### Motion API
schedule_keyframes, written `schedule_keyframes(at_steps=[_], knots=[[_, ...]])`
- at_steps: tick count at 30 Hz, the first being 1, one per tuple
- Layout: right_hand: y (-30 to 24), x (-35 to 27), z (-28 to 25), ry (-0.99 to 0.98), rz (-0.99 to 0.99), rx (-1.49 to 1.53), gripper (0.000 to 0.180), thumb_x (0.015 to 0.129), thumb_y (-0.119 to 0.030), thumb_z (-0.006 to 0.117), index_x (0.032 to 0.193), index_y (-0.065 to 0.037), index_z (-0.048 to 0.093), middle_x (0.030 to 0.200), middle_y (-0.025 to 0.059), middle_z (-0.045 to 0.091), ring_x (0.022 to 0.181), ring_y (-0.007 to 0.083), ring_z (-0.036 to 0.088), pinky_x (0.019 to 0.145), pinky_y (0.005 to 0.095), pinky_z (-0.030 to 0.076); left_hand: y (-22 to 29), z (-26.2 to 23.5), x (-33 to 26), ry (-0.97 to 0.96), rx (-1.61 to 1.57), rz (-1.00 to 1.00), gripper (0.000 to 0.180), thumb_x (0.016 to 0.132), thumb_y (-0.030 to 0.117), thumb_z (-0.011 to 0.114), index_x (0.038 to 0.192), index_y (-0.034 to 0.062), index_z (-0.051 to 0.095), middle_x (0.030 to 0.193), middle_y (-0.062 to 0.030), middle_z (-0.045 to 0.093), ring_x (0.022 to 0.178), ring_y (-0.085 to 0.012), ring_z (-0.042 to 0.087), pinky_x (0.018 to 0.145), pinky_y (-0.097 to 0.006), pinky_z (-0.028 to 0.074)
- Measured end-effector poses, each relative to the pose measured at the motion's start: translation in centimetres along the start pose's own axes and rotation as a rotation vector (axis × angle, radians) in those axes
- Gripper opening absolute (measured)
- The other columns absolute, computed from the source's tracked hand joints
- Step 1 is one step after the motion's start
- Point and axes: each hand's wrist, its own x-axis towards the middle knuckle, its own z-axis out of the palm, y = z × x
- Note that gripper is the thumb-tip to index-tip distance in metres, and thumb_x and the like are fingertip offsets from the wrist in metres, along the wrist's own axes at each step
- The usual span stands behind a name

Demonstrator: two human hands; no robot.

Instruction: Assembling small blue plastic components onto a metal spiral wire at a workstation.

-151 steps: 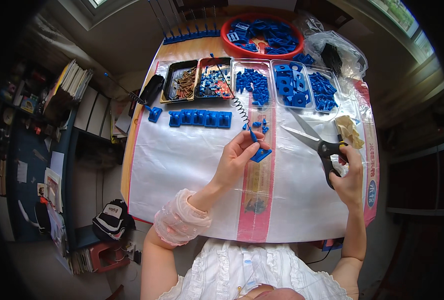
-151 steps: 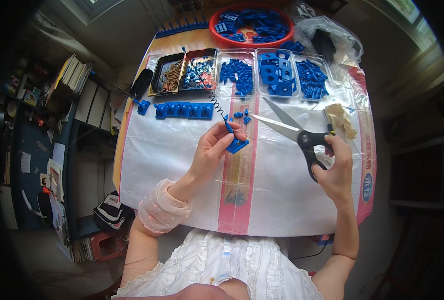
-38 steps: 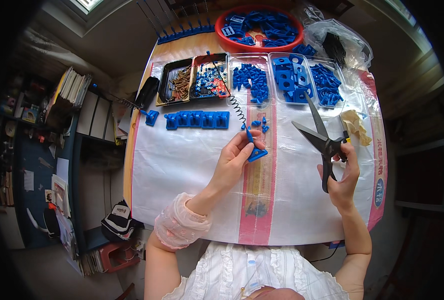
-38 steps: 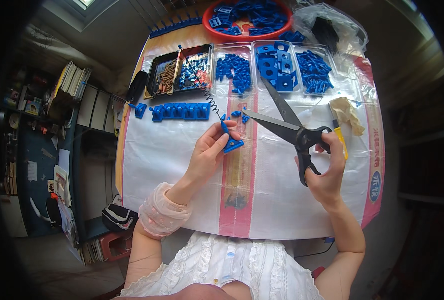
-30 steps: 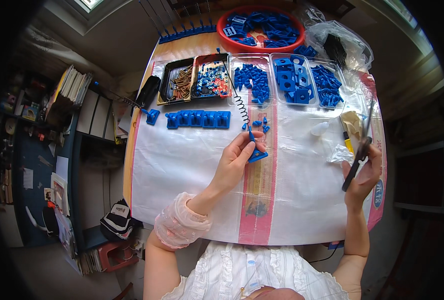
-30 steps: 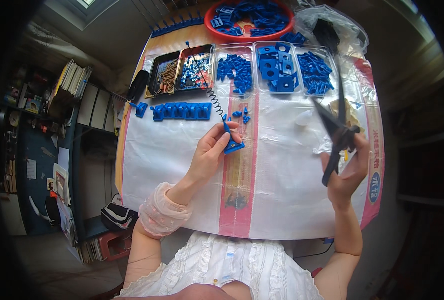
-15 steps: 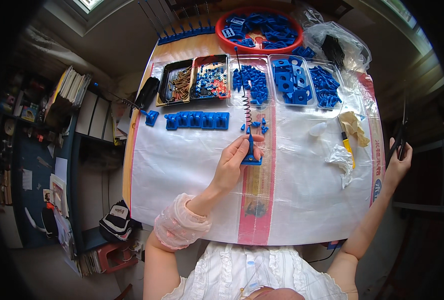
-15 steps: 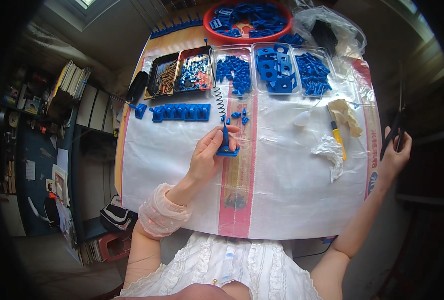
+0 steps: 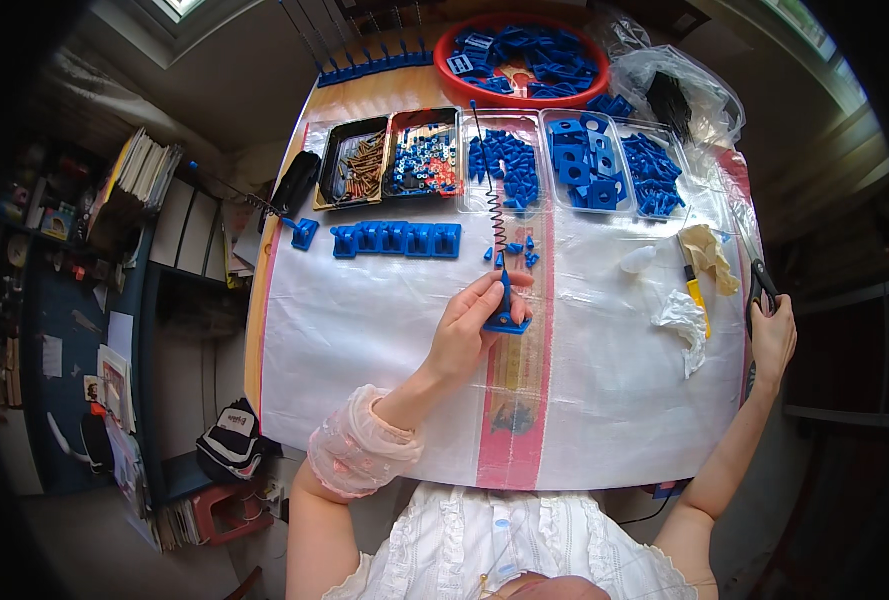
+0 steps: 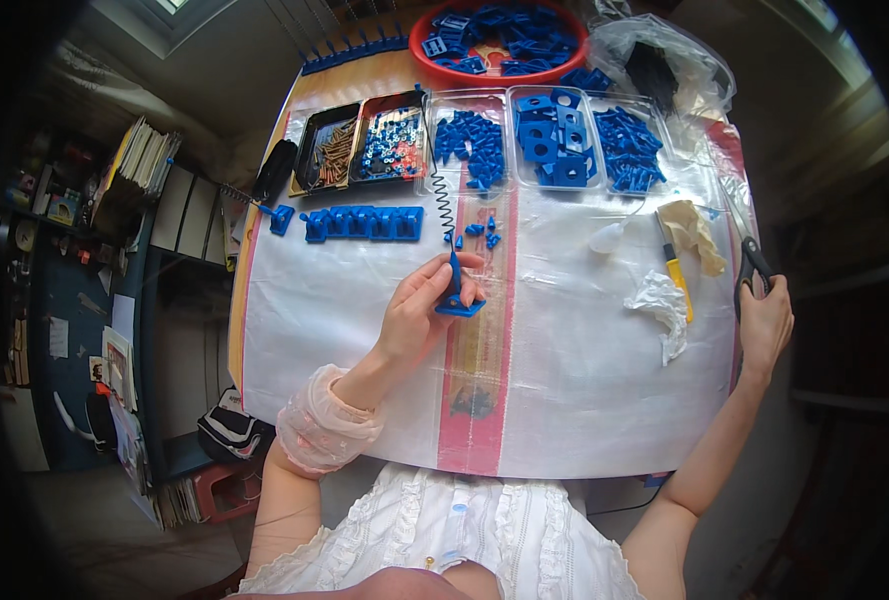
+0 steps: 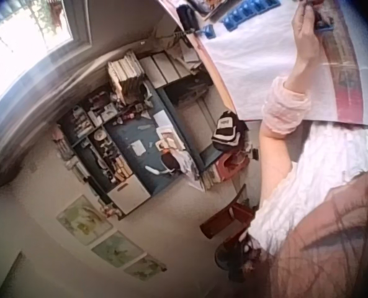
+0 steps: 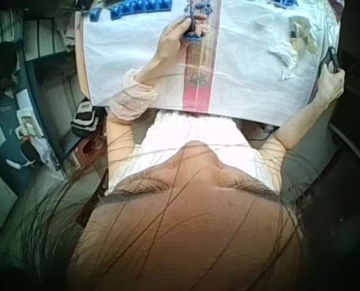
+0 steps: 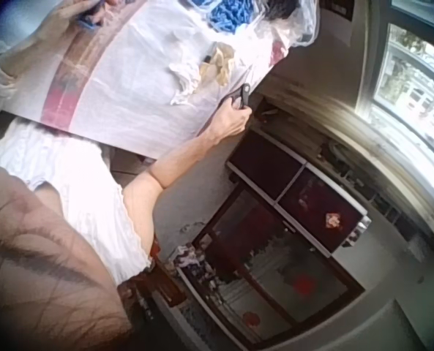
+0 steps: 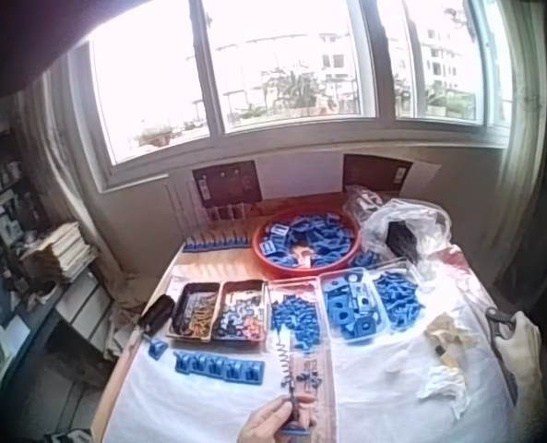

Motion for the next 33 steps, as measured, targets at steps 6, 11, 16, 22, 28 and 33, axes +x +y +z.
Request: schedule_keyframes(at_steps=[6, 11, 16, 22, 28, 33], knots=[[-0.7, -0.3, 0.4, -0.035, -0.024, 0.017, 0.032, 0.086, -0.026, 0.068, 0.102, 0.0, 0.06, 0.098, 0.0218, 0.069, 0.097, 0.0409, 0.065, 0.082, 0.0491, 0.048, 0.3, 0.3, -0.1, 0.036, 0.001, -0.001, 0.035, 0.106, 0.023, 0.039, 0.123, -0.0049, 0.053, 0.082, -0.0051, 0.058, 0.092, -0.0177, 0.058, 0.092, -0.032, 0.043], [-0.2, -0.2, 1.2, -0.064, -0.037, 0.038, 0.031, 0.084, -0.025, 0.07, 0.1, 0.0, 0.06, 0.093, 0.0204, 0.069, 0.092, 0.0395, 0.066, 0.08, 0.0485, 0.049, -0.2, -0.4, -0.1, 0.019, 0.148, 0.032, 0.028, 0.106, 0.024, 0.045, 0.106, 0.0001, 0.06, 0.067, 0.0011, 0.05, 0.075, -0.0112, 0.053, 0.075, -0.025, 0.043], [-0.1, -0.1, 1.6, -0.063, -0.066, 0.003, 0.033, 0.084, -0.026, 0.07, 0.103, 0.0, 0.061, 0.099, 0.0182, 0.065, 0.097, 0.0371, 0.064, 0.083, 0.0467, 0.048, -0.3, -0.3, -0.2, -0.025, 0.088, 0.002, 0.029, 0.107, 0.022, 0.043, 0.116, -0.0021, 0.057, 0.073, -0.0004, 0.053, 0.08, -0.0121, 0.055, 0.079, -0.026, 0.045], [-0.6, -0.5, 0.9, -0.091, -0.047, -0.011, 0.036, 0.085, -0.027, 0.071, 0.106, 0.0, 0.061, 0.107, 0.0163, 0.061, 0.1, 0.0357, 0.062, 0.086, 0.0454, 0.048, 0.5, 0.4, -0.4, -0.027, -0.007, -0.056, 0.044, 0.107, 0.029, 0.036, 0.127, -0.0073, 0.052, 0.08, -0.0039, 0.057, 0.087, -0.016, 0.057, 0.086, -0.03, 0.046], [-0.7, -0.8, 0.7, -0.128, -0.073, 0.025, 0.038, 0.086, -0.029, 0.07, 0.108, 0.001, 0.062, 0.106, 0.0172, 0.064, 0.102, 0.0359, 0.063, 0.086, 0.0448, 0.048, 0.5, 0.2, -0.2, -0.043, -0.036, -0.064, 0.047, 0.106, 0.03, 0.034, 0.13, -0.0076, 0.05, 0.081, -0.0046, 0.058, 0.09, -0.0173, 0.057, 0.089, -0.033, 0.045], [-1.1, -0.8, 0.5, -0.15, -0.043, 0.011, 0.039, 0.086, -0.03, 0.07, 0.109, 0.0, 0.062, 0.108, 0.018, 0.067, 0.104, 0.036, 0.064, 0.087, 0.0449, 0.049, 0.3, 0.4, -0.2, 0.009, 0.119, 0.061, 0.038, 0.104, 0.018, 0.046, 0.133, -0.0048, 0.049, 0.091, -0.0037, 0.061, 0.097, -0.0138, 0.058, 0.093, -0.03, 0.046]])
